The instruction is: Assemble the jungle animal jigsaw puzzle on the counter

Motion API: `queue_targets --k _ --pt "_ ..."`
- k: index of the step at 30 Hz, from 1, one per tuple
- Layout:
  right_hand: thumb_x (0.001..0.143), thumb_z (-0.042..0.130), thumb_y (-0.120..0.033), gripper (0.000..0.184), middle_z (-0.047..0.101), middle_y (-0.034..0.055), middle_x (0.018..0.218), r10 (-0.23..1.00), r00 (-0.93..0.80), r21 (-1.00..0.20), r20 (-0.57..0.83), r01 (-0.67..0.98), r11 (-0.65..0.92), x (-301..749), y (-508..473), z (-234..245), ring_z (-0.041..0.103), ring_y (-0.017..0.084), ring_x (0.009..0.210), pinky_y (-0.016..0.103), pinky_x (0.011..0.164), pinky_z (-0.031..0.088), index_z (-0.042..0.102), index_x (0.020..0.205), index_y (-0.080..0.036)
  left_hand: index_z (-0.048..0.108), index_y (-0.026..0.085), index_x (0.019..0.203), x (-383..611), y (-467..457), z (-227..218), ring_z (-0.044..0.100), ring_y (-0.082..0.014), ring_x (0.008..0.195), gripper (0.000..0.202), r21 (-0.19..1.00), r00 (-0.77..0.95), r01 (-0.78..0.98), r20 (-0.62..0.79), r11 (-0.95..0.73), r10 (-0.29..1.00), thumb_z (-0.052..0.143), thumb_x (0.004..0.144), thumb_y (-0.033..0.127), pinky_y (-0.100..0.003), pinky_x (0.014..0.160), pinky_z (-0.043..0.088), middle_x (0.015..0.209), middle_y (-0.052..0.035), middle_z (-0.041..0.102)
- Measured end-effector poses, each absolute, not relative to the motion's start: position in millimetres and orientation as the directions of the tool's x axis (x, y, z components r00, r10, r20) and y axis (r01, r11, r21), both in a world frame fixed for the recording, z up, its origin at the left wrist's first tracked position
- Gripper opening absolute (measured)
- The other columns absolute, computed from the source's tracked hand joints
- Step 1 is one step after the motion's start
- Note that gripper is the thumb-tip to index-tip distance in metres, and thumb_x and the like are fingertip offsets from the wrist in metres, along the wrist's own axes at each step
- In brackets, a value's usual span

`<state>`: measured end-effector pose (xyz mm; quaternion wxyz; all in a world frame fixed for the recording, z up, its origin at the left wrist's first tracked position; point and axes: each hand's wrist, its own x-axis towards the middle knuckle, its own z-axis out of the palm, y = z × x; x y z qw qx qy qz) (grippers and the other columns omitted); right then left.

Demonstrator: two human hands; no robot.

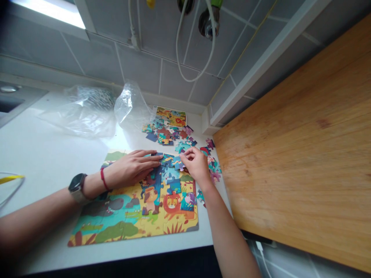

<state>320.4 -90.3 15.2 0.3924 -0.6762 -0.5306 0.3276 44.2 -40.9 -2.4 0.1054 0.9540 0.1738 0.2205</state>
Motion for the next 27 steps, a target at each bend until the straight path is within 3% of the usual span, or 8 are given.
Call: queue_targets --k 6,13,22,24,27 --pt "0.084 0.073 -0.051 0.033 0.065 -0.0007 0.061 0.962 0.262 -0.828 0.08 0.555 -0.082 316.2 -90.9 10.5 0.061 0.017 0.055 0.027 0.055 0.043 0.055 0.074 -0.024 0.071 0.019 0.126 45.0 -40.8 -1.3 0.062 -0.0301 0.132 0.032 0.255 0.847 0.279 0.388 -0.926 0.362 0.046 0.107 0.024 -0.05 0.104 0.057 0.141 -0.006 0.069" --pt "0.089 0.066 -0.04 0.019 0.056 -0.0091 0.055 0.961 0.239 -0.629 0.137 0.771 -0.102 310.0 -94.8 16.2 0.054 0.014 0.051 0.026 0.062 0.039 0.058 0.095 -0.024 0.071 0.02 0.128 44.9 -40.7 -2.3 0.061 -0.0294 0.133 0.032 0.276 0.846 0.287 0.375 -0.917 0.378 0.047 0.107 0.024 -0.05 0.106 0.056 0.142 -0.0061 0.069" --pt "0.09 0.074 -0.046 0.025 0.065 -0.0015 0.068 0.968 0.22 -0.334 0.124 0.927 -0.168 309.1 -95.4 23.7 0.062 0.02 0.067 0.028 0.063 0.035 0.067 0.099 -0.024 0.07 0.02 0.128 44.6 -40.2 -0.2 0.06 -0.0295 0.134 0.033 0.24 0.859 0.296 0.355 -0.924 0.368 0.045 0.107 0.024 -0.049 0.105 0.057 0.144 -0.004 0.068" --pt "0.089 0.076 -0.049 0.028 0.065 -0.0007 0.069 0.968 0.223 -0.316 0.115 0.932 -0.177 309.7 -95.0 23.7 0.062 0.021 0.067 0.028 0.063 0.037 0.068 0.099 -0.024 0.07 0.021 0.128 44.9 -40.3 0.3 0.06 -0.0292 0.134 0.033 0.241 0.861 0.298 0.349 -0.923 0.369 0.045 0.107 0.024 -0.049 0.105 0.056 0.144 -0.0038 0.067" --pt "0.09 0.075 -0.051 0.029 0.062 -0.0012 0.066 0.972 0.199 -0.391 0.122 0.91 -0.137 312.1 -94.2 22.2 0.062 0.022 0.068 0.029 0.064 0.041 0.069 0.097 -0.023 0.07 0.02 0.129 45.0 -40.4 -0.1 0.06 -0.0302 0.134 0.034 0.241 0.86 0.302 0.348 -0.922 0.372 0.045 0.107 0.024 -0.05 0.105 0.056 0.145 -0.0042 0.067"
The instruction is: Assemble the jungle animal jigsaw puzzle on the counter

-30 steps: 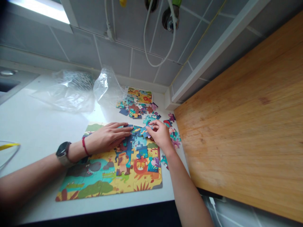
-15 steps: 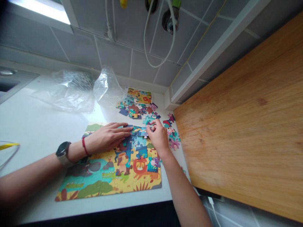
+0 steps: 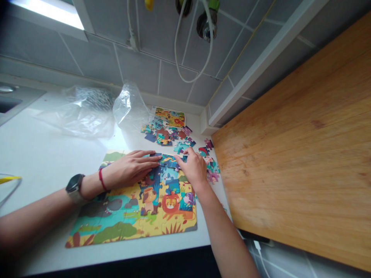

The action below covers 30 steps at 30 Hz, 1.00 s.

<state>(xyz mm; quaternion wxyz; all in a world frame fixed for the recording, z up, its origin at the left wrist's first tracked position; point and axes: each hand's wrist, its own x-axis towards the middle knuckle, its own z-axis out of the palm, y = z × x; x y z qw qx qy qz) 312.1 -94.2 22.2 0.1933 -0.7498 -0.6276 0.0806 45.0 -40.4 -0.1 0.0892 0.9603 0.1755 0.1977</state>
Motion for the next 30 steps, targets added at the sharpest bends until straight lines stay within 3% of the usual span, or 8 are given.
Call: queue_targets --k 2,4,7,10,17,24,27,30 --pt "0.093 0.073 -0.047 0.024 0.064 0.0004 0.071 0.979 0.124 -0.465 0.163 0.885 -0.034 314.7 -93.8 22.2 0.064 0.022 0.074 0.031 0.07 0.047 0.071 0.096 -0.023 0.07 0.02 0.129 44.7 -40.5 -0.6 0.06 -0.0304 0.134 0.034 0.247 0.861 0.302 0.343 -0.921 0.374 0.045 0.107 0.024 -0.05 0.105 0.056 0.145 -0.0042 0.067" --pt "0.092 0.075 -0.042 0.022 0.07 0.0048 0.088 0.979 -0.02 -0.494 0.205 0.861 0.121 317.7 -93.7 24.0 0.067 0.024 0.09 0.035 0.084 0.052 0.074 0.102 -0.022 0.071 0.021 0.129 44.3 -40.6 -1.0 0.06 -0.0297 0.135 0.033 0.266 0.862 0.303 0.334 -0.915 0.382 0.046 0.107 0.024 -0.049 0.106 0.055 0.145 -0.0042 0.067" --pt "0.085 0.084 -0.039 0.034 0.071 0.0089 0.117 0.952 -0.24 -0.484 0.188 0.821 0.302 322.0 -94.1 27.8 0.063 0.028 0.114 0.044 0.103 0.051 0.077 0.115 -0.024 0.071 0.023 0.129 43.7 -40.2 -1.2 0.058 -0.0283 0.137 0.033 0.305 0.861 0.298 0.324 -0.904 0.393 0.047 0.106 0.023 -0.049 0.109 0.053 0.146 -0.0049 0.066" --pt "0.081 0.089 -0.038 0.044 0.07 0.0088 0.124 0.936 -0.319 -0.486 0.15 0.8 0.351 324.9 -94.4 28.1 0.06 0.03 0.121 0.049 0.108 0.05 0.077 0.122 -0.027 0.072 0.021 0.129 43.0 -39.1 -1.7 0.058 -0.029 0.137 0.034 0.306 0.867 0.282 0.324 -0.909 0.378 0.046 0.106 0.021 -0.049 0.109 0.053 0.145 -0.006 0.066" --pt "0.087 0.084 -0.03 0.033 0.073 0.0087 0.121 0.933 -0.303 -0.541 0.195 0.76 0.36 318.6 -94.6 17.6 0.065 0.028 0.118 0.048 0.106 0.054 0.078 0.12 -0.027 0.075 0.022 0.121 38.8 -36.2 0.2 0.061 -0.0277 0.134 0.029 0.281 0.878 0.244 0.342 -0.928 0.334 0.057 0.099 0.02 -0.046 0.108 0.054 0.139 -0.0052 0.071" --pt "0.09 0.08 -0.038 0.031 0.071 0.0077 0.121 0.938 -0.254 -0.647 0.236 0.679 0.347 319.7 -94.1 19.7 0.069 0.024 0.113 0.041 0.103 0.056 0.077 0.12 -0.027 0.078 0.02 0.1 37.6 -34.9 11.3 0.069 -0.0265 0.117 0.027 0.238 0.863 0.303 0.344 -0.923 0.371 0.055 0.106 0.033 -0.044 0.097 0.058 0.131 -0.0072 0.075" --pt "0.096 0.072 -0.038 0.02 0.074 0.0076 0.114 0.933 -0.117 -0.665 0.339 0.672 0.326 332.2 -91.1 29.4 0.071 0.023 0.107 0.039 0.098 0.057 0.08 0.11 -0.026 0.076 0.019 0.108 38.6 -37.8 10.6 0.068 -0.0264 0.118 0.025 0.267 0.846 0.308 0.362 -0.913 0.391 0.058 0.105 0.037 -0.044 0.098 0.058 0.135 -0.01 0.072" --pt "0.099 0.064 -0.038 0.022 0.076 0.0077 0.105 0.926 0.072 -0.68 0.371 0.7 0.218 344.5 -88.2 36.2 0.072 0.023 0.098 0.035 0.088 0.059 0.08 0.103 -0.023 0.073 0.02 0.12 42.2 -42.8 9.1 0.066 -0.0277 0.123 0.027 0.284 0.843 0.309 0.361 -0.908 0.4 0.058 0.105 0.037 -0.045 0.101 0.057 0.137 -0.0107 0.07"
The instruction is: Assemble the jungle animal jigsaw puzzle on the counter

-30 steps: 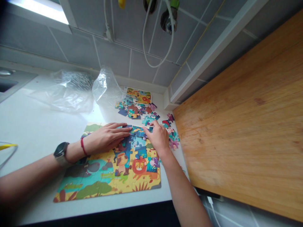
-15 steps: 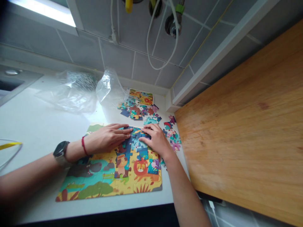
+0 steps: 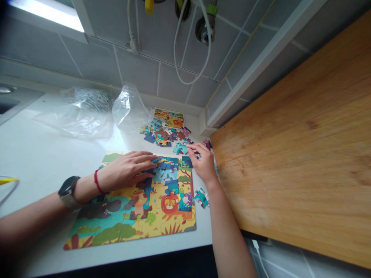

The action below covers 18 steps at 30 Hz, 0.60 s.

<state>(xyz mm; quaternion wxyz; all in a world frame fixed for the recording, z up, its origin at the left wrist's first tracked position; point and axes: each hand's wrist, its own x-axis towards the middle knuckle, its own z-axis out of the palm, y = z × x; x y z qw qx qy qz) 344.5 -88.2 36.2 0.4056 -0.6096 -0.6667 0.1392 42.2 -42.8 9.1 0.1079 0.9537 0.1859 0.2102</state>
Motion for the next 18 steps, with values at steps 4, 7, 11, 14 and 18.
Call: queue_targets --k 4,7,11,14,18 --pt "0.097 0.063 -0.034 0.023 0.079 0.0082 0.103 0.964 0.133 -0.71 0.229 0.7 0.072 356.0 -85.8 34.1 0.073 0.022 0.091 0.033 0.081 0.058 0.08 0.105 -0.02 0.071 0.022 0.127 56.9 -45.5 15.4 0.065 -0.0288 0.124 0.029 0.325 0.836 0.335 0.33 -0.884 0.438 0.06 0.103 0.034 -0.048 0.102 0.058 0.137 -0.0099 0.07" --pt "0.095 0.064 -0.025 0.022 0.077 0.0082 0.106 0.995 -0.018 -0.66 0.093 0.748 0.075 364.1 -85.9 31.3 0.072 0.021 0.094 0.035 0.089 0.056 0.08 0.109 -0.02 0.072 0.023 0.128 75.2 -42.0 24.4 0.067 -0.0304 0.119 0.032 0.342 0.842 0.368 0.273 -0.865 0.466 0.066 0.098 0.032 -0.049 0.098 0.059 0.131 -0.0105 0.073" --pt "0.089 0.071 -0.016 0.031 0.071 0.0081 0.114 0.986 -0.168 -0.6 -0.016 0.79 0.125 374.0 -87.8 30.5 0.068 0.02 0.099 0.035 0.095 0.053 0.08 0.118 -0.022 0.078 0.026 0.119 95.5 -32.1 30.1 0.071 -0.0299 0.109 0.027 0.305 0.859 0.408 0.192 -0.861 0.475 0.074 0.092 0.029 -0.047 0.092 0.061 0.125 -0.0092 0.075" --pt "0.087 0.074 -0.013 0.036 0.067 0.0074 0.115 0.976 -0.216 -0.589 -0.035 0.793 0.155 377.4 -88.5 28.7 0.067 0.02 0.102 0.036 0.097 0.052 0.079 0.121 -0.024 0.081 0.026 0.108 102.7 -23.6 30.2 0.073 -0.0272 0.104 0.018 0.307 0.872 0.412 0.141 -0.858 0.47 0.073 0.091 0.027 -0.042 0.09 0.061 0.119 -0.0073 0.077" --pt "0.087 0.077 -0.014 0.036 0.066 0.0073 0.114 0.976 -0.216 -0.574 -0.024 0.803 0.163 377.2 -89.0 25.6 0.065 0.023 0.11 0.039 0.102 0.05 0.08 0.121 -0.026 0.082 0.026 0.1 109.3 -15.4 32.3 0.074 -0.0254 0.097 0.013 0.297 0.877 0.444 0.05 -0.845 0.478 0.074 0.09 0.027 -0.038 0.084 0.061 0.109 -0.0065 0.079"
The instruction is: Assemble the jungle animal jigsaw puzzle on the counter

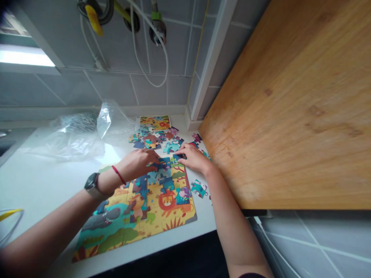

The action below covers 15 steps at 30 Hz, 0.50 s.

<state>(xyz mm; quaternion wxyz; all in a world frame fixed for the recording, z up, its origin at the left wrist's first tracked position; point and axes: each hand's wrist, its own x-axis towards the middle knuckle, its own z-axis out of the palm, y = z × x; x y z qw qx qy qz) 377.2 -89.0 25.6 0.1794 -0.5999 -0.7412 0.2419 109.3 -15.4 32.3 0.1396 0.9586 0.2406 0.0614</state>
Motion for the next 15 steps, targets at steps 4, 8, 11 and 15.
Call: queue_targets --k 4,8,11,15 --pt "0.086 0.08 -0.018 0.035 0.067 0.0071 0.117 0.98 -0.196 -0.567 -0.023 0.81 0.149 376.5 -89.8 24.5 0.064 0.025 0.114 0.041 0.105 0.049 0.08 0.12 -0.029 0.082 0.026 0.101 114.8 -15.0 33.4 0.074 -0.0258 0.097 0.013 0.287 0.891 0.422 0.042 -0.86 0.451 0.074 0.09 0.029 -0.038 0.084 0.061 0.103 -0.0072 0.077" --pt "0.085 0.081 -0.018 0.034 0.067 0.0079 0.118 0.982 -0.186 -0.561 -0.035 0.817 0.135 376.7 -89.5 26.4 0.065 0.027 0.115 0.043 0.104 0.05 0.081 0.117 -0.029 0.08 0.026 0.108 113.6 -18.2 32.2 0.073 -0.0278 0.105 0.017 0.327 0.904 0.382 0.064 -0.865 0.423 0.074 0.093 0.029 -0.043 0.092 0.061 0.111 -0.0069 0.078" --pt "0.087 0.078 -0.018 0.032 0.067 0.0077 0.117 0.985 -0.174 -0.574 0.016 0.805 0.152 373.2 -89.7 31.4 0.066 0.025 0.114 0.041 0.104 0.05 0.081 0.118 -0.029 0.075 0.023 0.121 108.3 -17.6 30.9 0.073 -0.0302 0.105 0.031 0.315 0.895 0.402 0.062 -0.86 0.441 0.076 0.091 0.033 -0.045 0.091 0.062 0.112 -0.0094 0.078" --pt "0.088 0.081 -0.024 0.035 0.067 0.0062 0.115 0.975 -0.195 -0.605 0.11 0.765 0.221 360.0 -92.2 37.4 0.067 0.023 0.11 0.038 0.103 0.052 0.079 0.122 -0.03 0.064 0.023 0.137 100.6 -12.3 28.0 0.074 -0.03 0.11 0.052 0.325 0.878 0.419 0.094 -0.848 0.47 0.078 0.088 0.033 -0.042 0.09 0.063 0.122 -0.0117 0.076"
